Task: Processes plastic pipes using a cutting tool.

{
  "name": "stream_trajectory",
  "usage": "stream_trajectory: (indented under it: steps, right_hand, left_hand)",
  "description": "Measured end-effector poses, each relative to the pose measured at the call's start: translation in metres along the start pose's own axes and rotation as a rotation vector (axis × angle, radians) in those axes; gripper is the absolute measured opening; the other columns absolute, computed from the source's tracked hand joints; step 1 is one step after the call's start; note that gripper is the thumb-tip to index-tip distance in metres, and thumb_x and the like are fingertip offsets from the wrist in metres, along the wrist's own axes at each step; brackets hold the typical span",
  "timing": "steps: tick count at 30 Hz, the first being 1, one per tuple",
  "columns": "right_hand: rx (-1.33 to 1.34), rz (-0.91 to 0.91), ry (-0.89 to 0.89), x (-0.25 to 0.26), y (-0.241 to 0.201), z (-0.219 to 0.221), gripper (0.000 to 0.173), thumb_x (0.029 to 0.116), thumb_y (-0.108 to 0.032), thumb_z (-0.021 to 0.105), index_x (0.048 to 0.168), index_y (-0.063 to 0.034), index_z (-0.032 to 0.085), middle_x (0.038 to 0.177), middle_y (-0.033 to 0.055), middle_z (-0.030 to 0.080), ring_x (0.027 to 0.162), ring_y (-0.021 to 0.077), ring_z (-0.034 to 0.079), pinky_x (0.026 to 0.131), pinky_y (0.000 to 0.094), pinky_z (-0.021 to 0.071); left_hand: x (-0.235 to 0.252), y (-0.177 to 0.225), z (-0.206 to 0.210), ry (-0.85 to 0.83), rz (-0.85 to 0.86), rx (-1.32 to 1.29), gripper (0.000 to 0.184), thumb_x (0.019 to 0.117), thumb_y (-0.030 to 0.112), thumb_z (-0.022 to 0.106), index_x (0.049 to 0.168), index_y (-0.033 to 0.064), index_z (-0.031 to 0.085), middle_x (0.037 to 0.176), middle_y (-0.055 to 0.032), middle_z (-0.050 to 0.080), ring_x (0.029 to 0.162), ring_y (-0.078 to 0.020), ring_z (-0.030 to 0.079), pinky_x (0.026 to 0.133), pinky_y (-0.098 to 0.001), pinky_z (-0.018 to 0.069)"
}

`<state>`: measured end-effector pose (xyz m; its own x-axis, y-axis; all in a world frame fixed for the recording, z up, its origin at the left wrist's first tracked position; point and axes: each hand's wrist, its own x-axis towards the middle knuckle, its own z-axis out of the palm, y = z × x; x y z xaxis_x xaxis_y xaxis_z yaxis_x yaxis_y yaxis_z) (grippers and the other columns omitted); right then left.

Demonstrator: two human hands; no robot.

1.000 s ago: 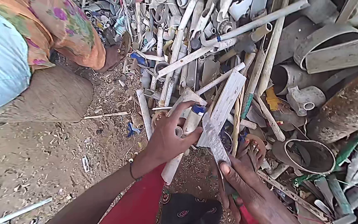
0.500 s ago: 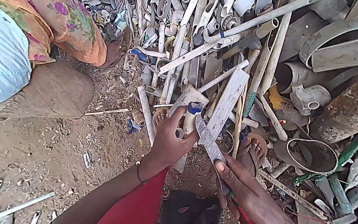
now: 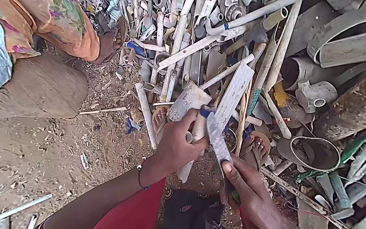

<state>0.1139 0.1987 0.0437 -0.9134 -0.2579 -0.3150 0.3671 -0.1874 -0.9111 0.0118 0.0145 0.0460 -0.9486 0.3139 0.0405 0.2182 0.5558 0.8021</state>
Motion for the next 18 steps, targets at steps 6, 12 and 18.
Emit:
stream_trajectory:
  steps: [6,12,18]
  right_hand:
    - [0.297,0.014,0.118,0.004,-0.015,-0.002,0.034,0.1109,-0.044,0.036,0.098,-0.0193,0.056,0.061,-0.01,0.06,0.042,-0.0025,0.052,0.036,0.0147,0.0434]
    - [0.306,-0.018,0.133,0.008,-0.027,-0.013,0.035,0.1093,-0.047,0.038,0.098,-0.0187,0.055,0.064,-0.0086,0.062,0.043,0.0002,0.055,0.036,0.0174,0.0475]
    - [0.202,0.165,-0.045,0.002,-0.013,-0.005,0.028,0.112,-0.04,0.036,0.106,-0.0187,0.052,0.063,-0.0112,0.057,0.044,-0.0027,0.053,0.036,0.0141,0.0443]
  left_hand:
    - [-0.01,0.0,0.006,-0.178,0.148,0.041,0.034,0.0811,0.022,0.075,0.109,0.0039,0.068,0.077,-0.0068,0.069,0.069,-0.0118,0.067,0.061,-0.0286,0.0558]
    - [-0.012,-0.012,0.0,-0.101,-0.194,-0.204,0.043,0.0892,0.03,0.072,0.122,0.0044,0.061,0.087,0.005,0.072,0.075,0.0024,0.068,0.068,-0.018,0.0581]
    - [-0.004,-0.007,-0.006,0.092,-0.172,-0.242,0.037,0.0859,0.023,0.073,0.117,0.0093,0.06,0.085,0.0086,0.071,0.071,0.0003,0.069,0.063,-0.0184,0.0605]
